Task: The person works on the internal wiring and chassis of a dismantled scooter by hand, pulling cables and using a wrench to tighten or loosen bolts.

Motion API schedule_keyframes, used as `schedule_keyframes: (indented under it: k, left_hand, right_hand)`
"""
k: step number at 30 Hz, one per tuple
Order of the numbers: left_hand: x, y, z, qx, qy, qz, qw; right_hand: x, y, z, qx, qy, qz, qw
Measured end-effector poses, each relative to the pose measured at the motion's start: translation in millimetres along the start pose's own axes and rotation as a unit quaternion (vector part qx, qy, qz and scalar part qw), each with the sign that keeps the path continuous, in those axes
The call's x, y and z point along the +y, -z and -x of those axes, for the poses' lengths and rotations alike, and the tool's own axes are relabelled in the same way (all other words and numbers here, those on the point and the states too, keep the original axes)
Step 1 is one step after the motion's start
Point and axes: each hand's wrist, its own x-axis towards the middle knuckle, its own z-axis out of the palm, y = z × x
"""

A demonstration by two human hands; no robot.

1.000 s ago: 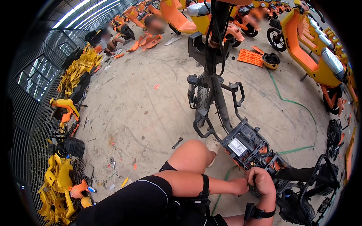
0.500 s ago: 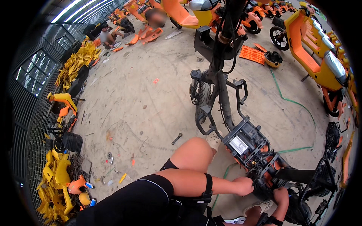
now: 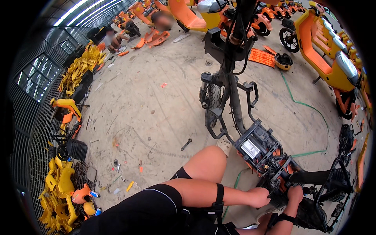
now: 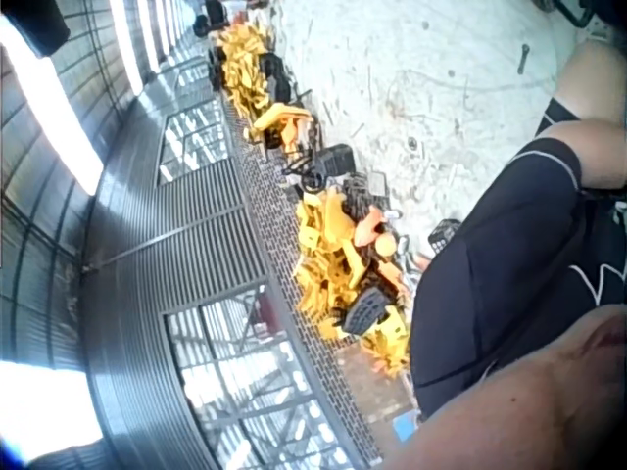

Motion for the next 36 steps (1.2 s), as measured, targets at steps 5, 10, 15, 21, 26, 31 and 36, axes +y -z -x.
schedule_keyframes:
  k: [5, 10, 15, 21, 26, 31, 36]
  left_hand:
    - [-9, 10, 0, -0.002, -0.001, -0.015, 1.0]
    - [-15, 19, -2, 0.024, -0.004, 0.007, 1.0]
    - [10, 56, 8, 0.04, -0.044, 0.053, 0.997]
    - [27, 85, 15, 0.141, -0.101, 0.024, 0.985]
    - [27, 94, 4, 0.115, -0.108, 0.073, 0.985]
    - [18, 88, -9, 0.111, -0.082, 0.088, 0.987]
    - [20, 83, -20, 0.132, -0.075, 0.071, 0.986]
  right_hand:
    - [-9, 1, 10, 0.033, 0.008, 0.021, 0.999]
    - [-6, -13, 4, 0.023, 0.058, 0.051, 0.997]
    - [-15, -13, 9, -0.04, 0.031, 0.031, 0.998]
    - [-31, 0, 32, -0.053, -0.005, 0.032, 0.998]
    - [-31, -16, 32, -0.017, 0.002, 0.063, 0.998]
    - [-35, -4, 38, -0.057, -0.009, 0.027, 0.998]
    - [-34, 0, 40, -0.07, -0.004, 0.016, 0.997]
